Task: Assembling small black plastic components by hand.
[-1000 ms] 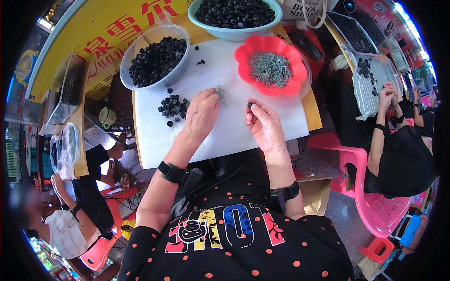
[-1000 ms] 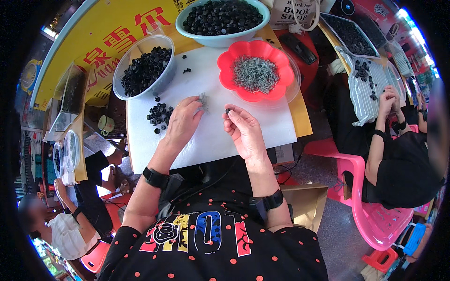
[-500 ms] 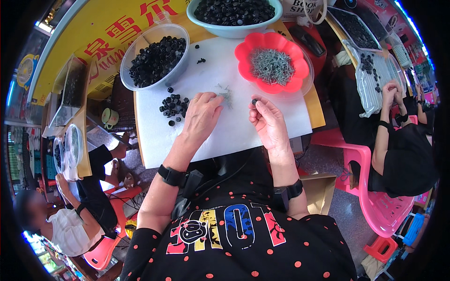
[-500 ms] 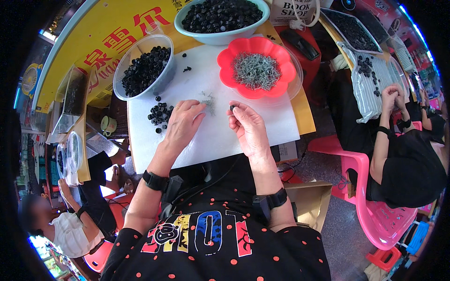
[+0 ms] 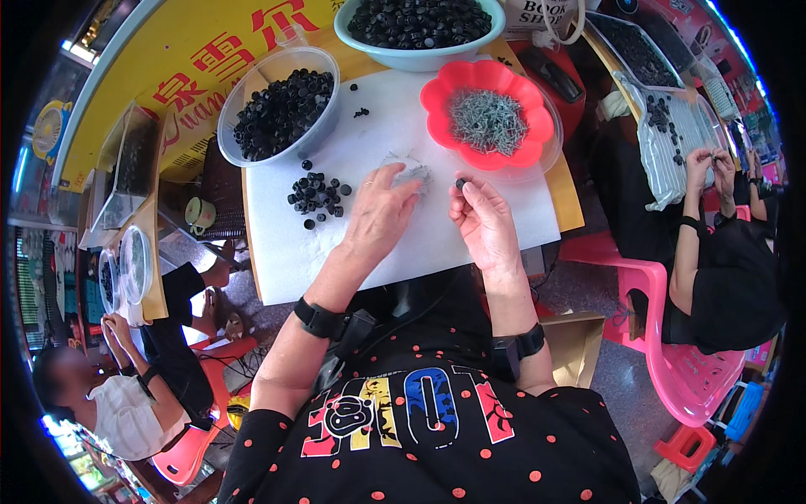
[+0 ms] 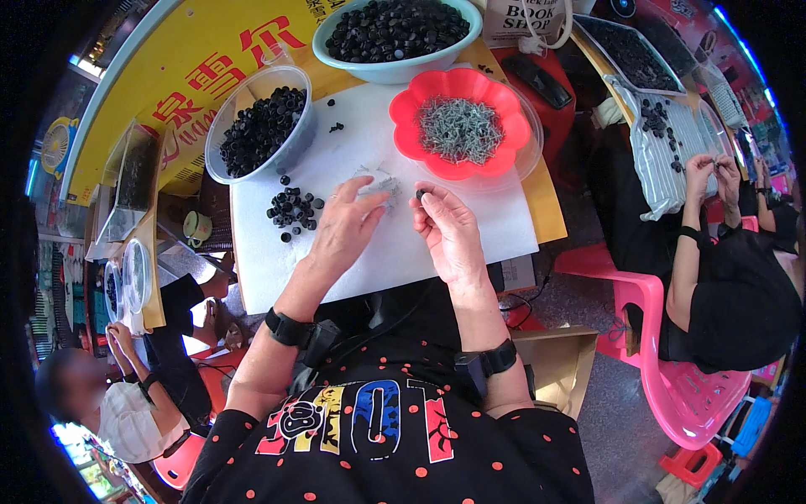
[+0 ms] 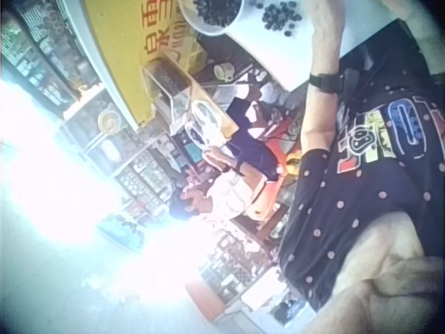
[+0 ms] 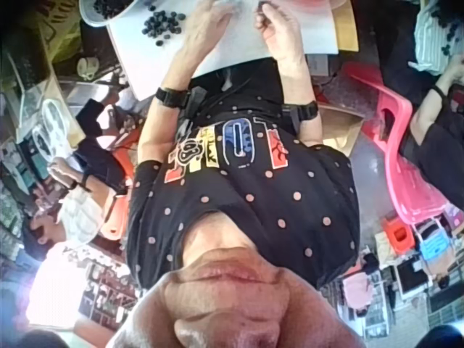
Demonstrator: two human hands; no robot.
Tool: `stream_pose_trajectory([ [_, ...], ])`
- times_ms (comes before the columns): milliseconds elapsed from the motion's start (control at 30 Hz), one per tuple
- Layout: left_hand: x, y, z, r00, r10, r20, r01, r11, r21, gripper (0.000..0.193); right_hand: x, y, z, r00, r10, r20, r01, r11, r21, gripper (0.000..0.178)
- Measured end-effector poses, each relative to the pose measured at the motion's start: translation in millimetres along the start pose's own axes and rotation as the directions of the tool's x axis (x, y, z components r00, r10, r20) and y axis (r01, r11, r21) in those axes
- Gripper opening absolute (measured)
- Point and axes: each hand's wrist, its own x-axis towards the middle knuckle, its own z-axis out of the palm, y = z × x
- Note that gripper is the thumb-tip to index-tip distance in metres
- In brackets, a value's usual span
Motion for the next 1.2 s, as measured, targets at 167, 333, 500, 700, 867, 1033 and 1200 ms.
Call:
stream_pose_trajectory([
  [167,2,-16,-10,0.996,-0.086,0.022,0.086,0.996,0.02,0.021,1,0,-1,1.0,-0.016,0.017,0.016,1.0,-0.001,0.027],
  [333,4,-8,-8,0.993,0.021,0.114,-0.022,1.0,0.013,0.02,1,3,2,1.0,0.009,-0.001,-0.009,1.0,-0.028,0.027],
  [500,1,-16,-16,0.997,-0.082,0.018,0.08,0.995,0.065,0.019,1,3,1,1.0,0.006,-0.001,-0.006,0.999,-0.036,0.027],
  [700,5,-32,-27,0.967,-0.256,-0.023,0.253,0.963,-0.089,0.015,3,4,1,1.0,0.011,0.013,-0.011,0.999,-0.039,0.025],
  [867,24,-35,-23,0.927,-0.373,0.042,0.375,0.923,-0.082,0.015,0,6,5,1.0,0.008,0.025,-0.007,0.997,-0.072,0.024],
  [1033,37,-34,-15,0.92,-0.37,0.126,0.359,0.927,0.106,0.015,-2,6,6,1.0,0.002,0.02,0.0,0.995,-0.1,0.024],
  [1200,29,-36,-16,0.927,-0.369,0.068,0.366,0.929,0.05,0.014,-5,8,15,0.994,0.056,0.093,-0.053,0.998,-0.039,0.025],
])
